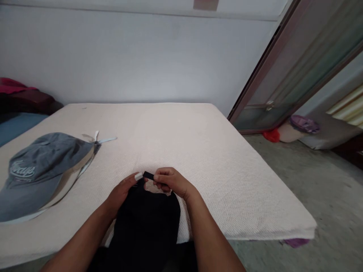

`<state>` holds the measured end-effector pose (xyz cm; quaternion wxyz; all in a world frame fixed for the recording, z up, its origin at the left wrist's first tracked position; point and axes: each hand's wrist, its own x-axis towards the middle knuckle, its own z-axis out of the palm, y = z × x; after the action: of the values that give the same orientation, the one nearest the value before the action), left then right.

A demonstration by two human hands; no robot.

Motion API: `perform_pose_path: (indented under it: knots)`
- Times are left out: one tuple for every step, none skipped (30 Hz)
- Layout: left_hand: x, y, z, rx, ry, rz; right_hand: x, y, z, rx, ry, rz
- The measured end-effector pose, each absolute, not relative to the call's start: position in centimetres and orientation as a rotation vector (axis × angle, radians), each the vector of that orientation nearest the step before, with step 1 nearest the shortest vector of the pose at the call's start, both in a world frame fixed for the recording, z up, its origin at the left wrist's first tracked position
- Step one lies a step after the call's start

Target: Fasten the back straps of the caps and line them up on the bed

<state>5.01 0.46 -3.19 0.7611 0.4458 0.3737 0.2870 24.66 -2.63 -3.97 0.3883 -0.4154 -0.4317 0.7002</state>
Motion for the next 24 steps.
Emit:
perform_pose_path:
  knots:
    - [5.02,0.46,-3.24,0.962,0.811,0.619,24.72,-2.65,-4.03,-1.054,-1.087,1.787]
    - [5.04,0.46,-3.28,0.957,0.803,0.616,24.76,-2.68,-4.08,-1.050,-1.076,1.795]
    - [5.07,0.44,-3.28,0.956,0.792,0.614,24.78,-2.70,-4.14,-1.045,-1.066,1.804]
    - [5.10,0.41,-3.24,0.953,0.780,0.611,24.80,-2.72,-4.19,-1.039,-1.057,1.810]
    - [5.14,0.36,-3.18,0.951,0.768,0.605,24.80,-2.73,-4.24,-1.032,-1.049,1.813]
    - [5.18,0.31,-3.10,0.950,0.759,0.598,24.79,-2.74,-4.29,-1.027,-1.047,1.815]
    - [5.21,0.25,-3.02,0.953,0.755,0.589,24.77,-2.74,-4.32,-1.022,-1.051,1.816]
    - [5.22,0.21,-2.97,0.959,0.754,0.582,24.73,-2.73,-4.33,-1.018,-1.063,1.817]
    - [5.21,0.18,-2.94,0.969,0.756,0.577,24.69,-2.71,-4.31,-1.015,-1.082,1.819]
    - [5.19,0.17,-2.96,0.977,0.760,0.572,24.65,-2.69,-4.28,-1.017,-1.106,1.824]
    - [5.16,0.19,-3.02,0.982,0.766,0.568,24.62,-2.67,-4.22,-1.022,-1.130,1.830]
    - [5.12,0.23,-3.12,0.980,0.773,0.562,24.60,-2.65,-4.15,-1.029,-1.149,1.834]
    - [5.07,0.28,-3.24,0.971,0.779,0.553,24.59,-2.63,-4.08,-1.037,-1.160,1.837]
    - [5.03,0.34,-3.36,0.959,0.786,0.547,24.60,-2.60,-4.01,-1.043,-1.165,1.838]
    - [4.98,0.39,-3.48,0.948,0.789,0.541,24.61,-2.59,-3.95,-1.046,-1.166,1.838]
    - [4.94,0.42,-3.56,0.939,0.790,0.542,24.63,-2.57,-3.91,-1.045,-1.165,1.835]
    - [4.90,0.44,-3.61,0.932,0.790,0.543,24.64,-2.56,-3.90,-1.042,-1.163,1.830]
    - [4.86,0.43,-3.63,0.927,0.787,0.541,24.64,-2.55,-3.92,-1.039,-1.162,1.823]
    - [4.81,0.41,-3.63,0.923,0.785,0.534,24.62,-2.55,-3.95,-1.037,-1.166,1.811]
    - [4.77,0.37,-3.61,0.921,0.784,0.519,24.59,-2.54,-4.01,-1.034,-1.171,1.796]
    - [4.73,0.33,-3.59,0.922,0.788,0.498,24.54,-2.53,-4.08,-1.026,-1.175,1.783]
    - [4.70,0.28,-3.56,0.926,0.794,0.477,24.48,-2.53,-4.16,-1.014,-1.179,1.775]
    - [4.68,0.23,-3.52,0.931,0.802,0.460,24.43,-2.52,-4.24,-0.999,-1.182,1.775]
    - [4.67,0.18,-3.47,0.939,0.812,0.448,24.40,-2.51,-4.32,-0.985,-1.183,1.784]
